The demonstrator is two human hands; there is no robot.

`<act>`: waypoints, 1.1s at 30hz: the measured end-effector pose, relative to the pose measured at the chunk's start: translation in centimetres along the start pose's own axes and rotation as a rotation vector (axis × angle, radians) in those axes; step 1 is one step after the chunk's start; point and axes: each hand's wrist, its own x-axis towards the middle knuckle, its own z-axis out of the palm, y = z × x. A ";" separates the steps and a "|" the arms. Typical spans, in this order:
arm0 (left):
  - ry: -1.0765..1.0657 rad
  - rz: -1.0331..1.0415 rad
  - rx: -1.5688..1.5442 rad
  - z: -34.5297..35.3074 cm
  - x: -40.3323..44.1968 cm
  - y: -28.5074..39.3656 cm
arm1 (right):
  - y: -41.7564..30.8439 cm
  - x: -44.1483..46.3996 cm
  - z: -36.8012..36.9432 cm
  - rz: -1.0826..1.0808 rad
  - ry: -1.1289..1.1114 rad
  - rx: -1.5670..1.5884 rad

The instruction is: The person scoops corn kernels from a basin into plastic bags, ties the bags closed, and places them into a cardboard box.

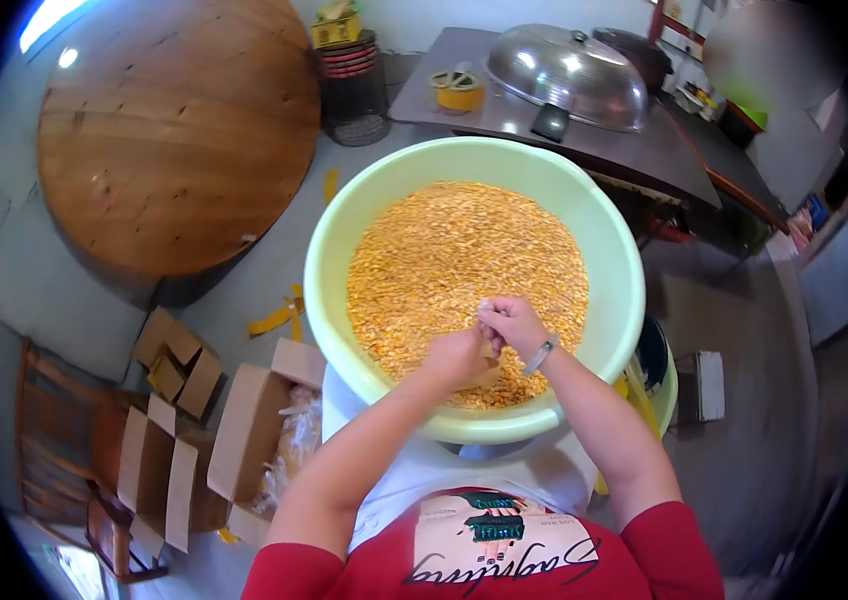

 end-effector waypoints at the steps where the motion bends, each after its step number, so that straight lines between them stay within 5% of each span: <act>1: 0.028 -0.002 -0.030 -0.4 -0.1 0.5 | 0.1 0.0 0.1 -0.005 0.015 0.015; 4: 0.109 0.078 -0.287 -0.7 -0.4 -0.2 | -0.7 -0.3 0.7 -0.015 0.004 0.042; 9: 0.150 -0.029 -0.018 0.3 0.2 -0.9 | 0.0 0.1 0.3 -0.091 0.079 0.055; 19: 0.442 -0.147 -0.221 -1.7 0.1 -0.4 | 0.3 1.0 -0.9 -0.229 0.351 0.207; 25: 0.862 -0.113 -0.660 -8.1 1.0 -2.7 | 0.9 1.1 -0.9 -0.199 0.308 0.175; 29: 0.944 -0.209 -0.682 -16.9 -4.0 -4.7 | 0.9 0.9 -0.9 -0.171 0.294 0.155; 33: 1.075 -0.059 -1.090 -22.2 -9.8 -8.4 | 1.4 1.1 -1.4 -0.192 0.234 0.142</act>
